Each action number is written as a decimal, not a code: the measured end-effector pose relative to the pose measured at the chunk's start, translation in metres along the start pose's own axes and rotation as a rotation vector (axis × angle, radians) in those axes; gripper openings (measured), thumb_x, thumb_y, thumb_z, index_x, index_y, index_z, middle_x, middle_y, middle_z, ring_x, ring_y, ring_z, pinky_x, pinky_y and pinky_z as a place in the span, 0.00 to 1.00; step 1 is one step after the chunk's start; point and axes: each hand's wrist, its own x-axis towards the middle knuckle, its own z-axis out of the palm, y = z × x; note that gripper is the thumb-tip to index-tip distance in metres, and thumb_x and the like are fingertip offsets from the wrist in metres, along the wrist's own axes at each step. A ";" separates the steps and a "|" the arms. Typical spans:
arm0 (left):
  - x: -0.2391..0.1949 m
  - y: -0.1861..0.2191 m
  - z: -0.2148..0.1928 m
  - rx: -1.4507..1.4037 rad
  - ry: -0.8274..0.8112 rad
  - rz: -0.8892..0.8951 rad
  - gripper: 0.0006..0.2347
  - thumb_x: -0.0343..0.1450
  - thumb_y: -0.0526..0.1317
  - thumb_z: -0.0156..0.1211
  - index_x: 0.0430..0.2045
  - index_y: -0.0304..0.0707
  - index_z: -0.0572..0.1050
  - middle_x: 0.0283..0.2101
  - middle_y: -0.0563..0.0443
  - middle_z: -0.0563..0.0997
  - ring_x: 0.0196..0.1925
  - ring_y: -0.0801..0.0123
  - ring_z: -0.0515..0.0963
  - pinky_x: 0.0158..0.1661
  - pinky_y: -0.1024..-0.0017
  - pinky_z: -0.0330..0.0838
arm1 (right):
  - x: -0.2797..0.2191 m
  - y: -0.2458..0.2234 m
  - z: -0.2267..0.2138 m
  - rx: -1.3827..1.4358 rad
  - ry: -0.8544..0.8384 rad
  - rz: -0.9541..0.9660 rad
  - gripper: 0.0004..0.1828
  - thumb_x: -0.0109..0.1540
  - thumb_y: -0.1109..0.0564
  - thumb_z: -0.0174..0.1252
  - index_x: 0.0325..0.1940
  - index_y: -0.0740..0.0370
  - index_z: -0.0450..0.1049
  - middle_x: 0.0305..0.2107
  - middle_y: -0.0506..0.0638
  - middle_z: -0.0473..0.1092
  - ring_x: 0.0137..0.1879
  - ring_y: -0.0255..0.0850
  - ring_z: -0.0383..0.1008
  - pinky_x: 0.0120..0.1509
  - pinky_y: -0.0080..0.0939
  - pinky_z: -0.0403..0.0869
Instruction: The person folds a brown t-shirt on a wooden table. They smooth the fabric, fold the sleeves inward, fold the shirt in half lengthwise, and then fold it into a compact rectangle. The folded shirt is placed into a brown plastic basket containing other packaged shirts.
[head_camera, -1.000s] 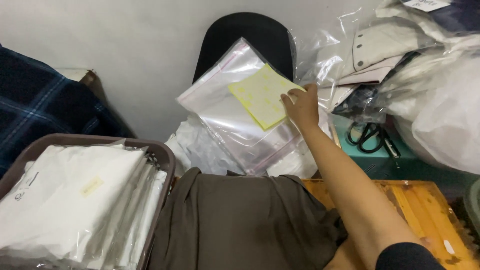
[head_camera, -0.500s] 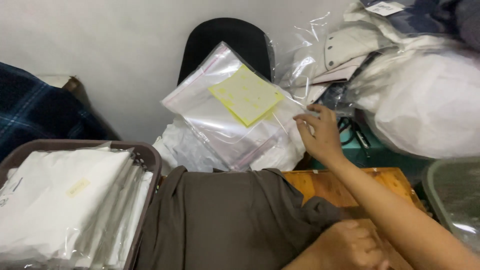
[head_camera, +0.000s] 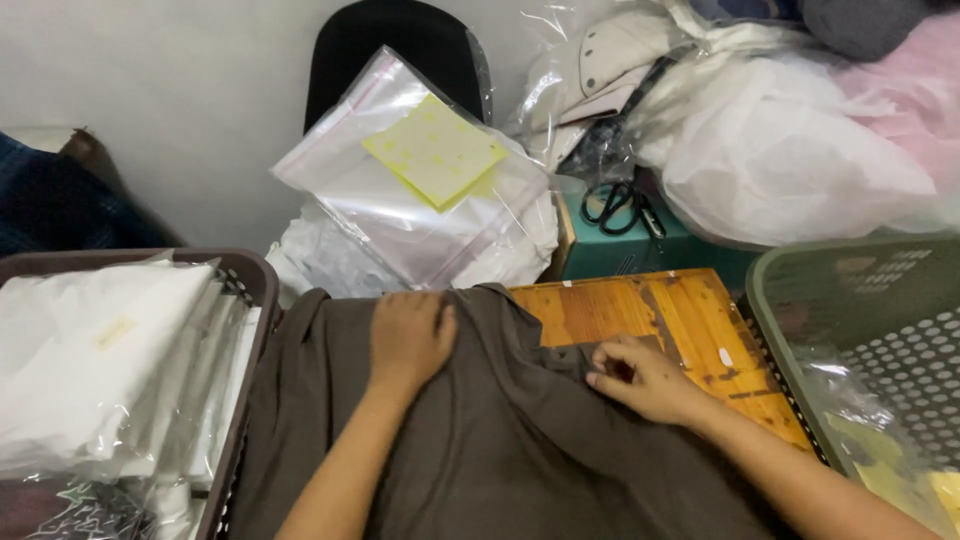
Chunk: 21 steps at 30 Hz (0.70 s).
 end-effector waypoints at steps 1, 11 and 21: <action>-0.006 -0.019 0.002 0.115 -0.059 -0.047 0.12 0.60 0.43 0.49 0.29 0.36 0.73 0.29 0.48 0.76 0.33 0.58 0.73 0.38 0.63 0.62 | 0.007 0.002 -0.002 0.110 0.023 -0.124 0.08 0.56 0.51 0.51 0.23 0.53 0.64 0.23 0.41 0.61 0.31 0.31 0.60 0.34 0.31 0.56; -0.010 -0.030 -0.012 0.161 -0.786 -0.493 0.28 0.63 0.60 0.26 0.58 0.54 0.43 0.64 0.55 0.38 0.65 0.68 0.36 0.60 0.61 0.27 | 0.016 0.067 -0.118 0.028 0.830 0.156 0.11 0.63 0.49 0.45 0.34 0.57 0.62 0.27 0.48 0.62 0.33 0.39 0.59 0.36 0.40 0.58; 0.010 -0.012 0.038 0.162 -0.590 -0.461 0.30 0.63 0.60 0.29 0.57 0.47 0.47 0.63 0.43 0.41 0.64 0.54 0.39 0.59 0.56 0.31 | 0.077 0.108 -0.156 -0.856 0.923 0.074 0.14 0.64 0.52 0.41 0.40 0.68 0.58 0.30 0.62 0.61 0.27 0.60 0.62 0.26 0.54 0.61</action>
